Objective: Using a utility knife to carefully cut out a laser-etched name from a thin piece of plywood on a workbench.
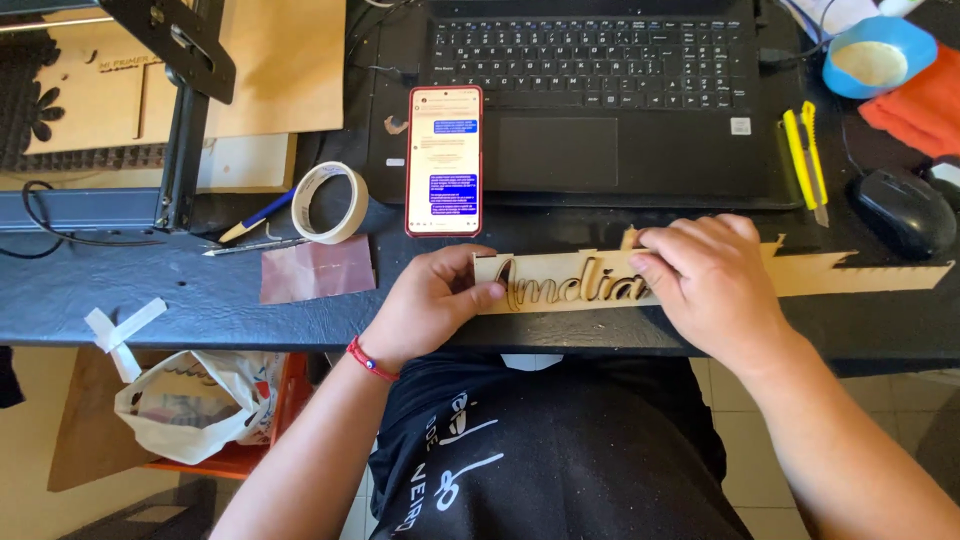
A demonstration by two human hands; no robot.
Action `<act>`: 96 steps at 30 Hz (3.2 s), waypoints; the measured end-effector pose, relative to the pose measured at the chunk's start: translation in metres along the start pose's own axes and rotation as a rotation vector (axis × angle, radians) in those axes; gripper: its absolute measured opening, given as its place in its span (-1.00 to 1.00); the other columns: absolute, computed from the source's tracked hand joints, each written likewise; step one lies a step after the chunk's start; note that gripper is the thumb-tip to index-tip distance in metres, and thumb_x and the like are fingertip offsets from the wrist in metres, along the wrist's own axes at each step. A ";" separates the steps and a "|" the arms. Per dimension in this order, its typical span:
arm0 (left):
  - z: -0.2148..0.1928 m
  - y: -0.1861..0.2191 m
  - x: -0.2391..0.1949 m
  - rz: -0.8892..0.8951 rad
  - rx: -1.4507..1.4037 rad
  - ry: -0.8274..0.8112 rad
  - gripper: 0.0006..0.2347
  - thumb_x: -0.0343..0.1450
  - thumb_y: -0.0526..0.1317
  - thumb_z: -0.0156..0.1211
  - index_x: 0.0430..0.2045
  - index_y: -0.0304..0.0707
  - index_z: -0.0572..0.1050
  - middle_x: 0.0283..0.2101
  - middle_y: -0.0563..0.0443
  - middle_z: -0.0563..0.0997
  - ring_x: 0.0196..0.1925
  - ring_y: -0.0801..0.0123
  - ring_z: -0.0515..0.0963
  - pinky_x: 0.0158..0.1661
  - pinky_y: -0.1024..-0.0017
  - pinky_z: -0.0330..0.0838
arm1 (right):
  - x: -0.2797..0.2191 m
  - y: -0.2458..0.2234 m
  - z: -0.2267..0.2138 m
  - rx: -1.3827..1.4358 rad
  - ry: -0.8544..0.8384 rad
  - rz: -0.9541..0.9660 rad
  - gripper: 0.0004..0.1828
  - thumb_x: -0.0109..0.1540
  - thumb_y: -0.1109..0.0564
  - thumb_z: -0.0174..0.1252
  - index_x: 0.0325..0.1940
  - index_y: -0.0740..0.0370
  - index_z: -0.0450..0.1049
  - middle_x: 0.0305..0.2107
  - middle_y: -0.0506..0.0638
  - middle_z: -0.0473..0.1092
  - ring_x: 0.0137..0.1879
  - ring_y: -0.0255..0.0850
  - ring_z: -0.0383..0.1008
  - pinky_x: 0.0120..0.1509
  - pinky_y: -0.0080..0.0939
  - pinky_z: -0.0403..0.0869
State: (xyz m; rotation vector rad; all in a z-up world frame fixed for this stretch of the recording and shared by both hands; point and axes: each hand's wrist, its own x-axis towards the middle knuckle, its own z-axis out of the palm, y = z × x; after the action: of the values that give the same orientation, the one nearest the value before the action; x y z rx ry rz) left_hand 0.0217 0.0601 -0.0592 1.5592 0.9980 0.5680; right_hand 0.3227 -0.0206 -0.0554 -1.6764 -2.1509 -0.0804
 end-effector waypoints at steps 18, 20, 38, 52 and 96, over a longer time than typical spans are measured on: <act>0.014 0.013 0.005 -0.066 0.383 -0.120 -0.93 0.35 -0.15 0.29 -0.47 -0.06 0.63 -0.59 0.37 0.32 -0.43 0.66 0.23 -0.41 0.50 0.25 | 0.000 -0.011 -0.002 -0.075 0.025 0.026 -0.82 0.26 -0.10 0.31 -0.30 -0.05 0.52 -0.40 -0.25 0.46 -0.24 -0.17 0.43 0.04 -0.09 0.18; 0.014 0.015 0.005 -0.067 0.385 -0.128 -0.90 0.35 -0.16 0.26 -0.39 -0.07 0.66 -0.58 0.37 0.39 -0.42 0.66 0.25 -0.40 0.50 0.28 | -0.002 -0.013 -0.001 -0.105 0.053 0.027 -0.78 0.25 -0.10 0.33 -0.32 0.00 0.50 -0.40 -0.22 0.47 -0.25 -0.14 0.43 0.01 -0.06 0.19; 0.028 0.028 -0.007 -0.149 0.147 0.043 -0.87 0.30 -0.17 0.27 -0.62 -0.17 0.57 -0.67 0.26 0.42 -0.62 0.65 0.28 -0.59 0.51 0.17 | -0.007 -0.015 0.001 -0.141 0.107 0.003 -0.71 0.25 -0.12 0.38 -0.36 0.06 0.53 -0.40 -0.18 0.50 -0.27 -0.18 0.46 0.06 -0.09 0.21; 0.043 -0.006 -0.005 0.111 0.305 0.338 -0.81 0.17 -0.10 0.26 -0.58 -0.22 0.61 -0.48 0.10 0.66 -0.42 0.43 0.66 -0.34 0.45 0.50 | -0.011 -0.024 -0.002 -0.145 0.138 0.000 -0.71 0.29 -0.09 0.37 -0.38 0.06 0.50 -0.37 -0.19 0.51 -0.28 -0.15 0.43 0.06 -0.08 0.16; -0.007 -0.018 -0.049 0.628 0.760 0.087 -0.49 0.30 0.29 0.12 -0.18 -0.13 0.55 0.07 0.02 0.60 0.15 0.20 0.52 0.12 0.19 0.24 | -0.055 -0.061 -0.009 0.062 -0.075 -0.143 -0.22 -0.09 -0.15 0.46 0.13 0.10 0.38 0.13 0.02 0.34 0.25 -0.06 0.35 0.50 0.45 0.15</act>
State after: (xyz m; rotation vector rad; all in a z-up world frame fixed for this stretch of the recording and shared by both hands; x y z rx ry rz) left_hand -0.0145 0.0230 -0.0665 2.5859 0.8136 0.7299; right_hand 0.2780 -0.0902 -0.0540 -1.5120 -2.3032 0.0087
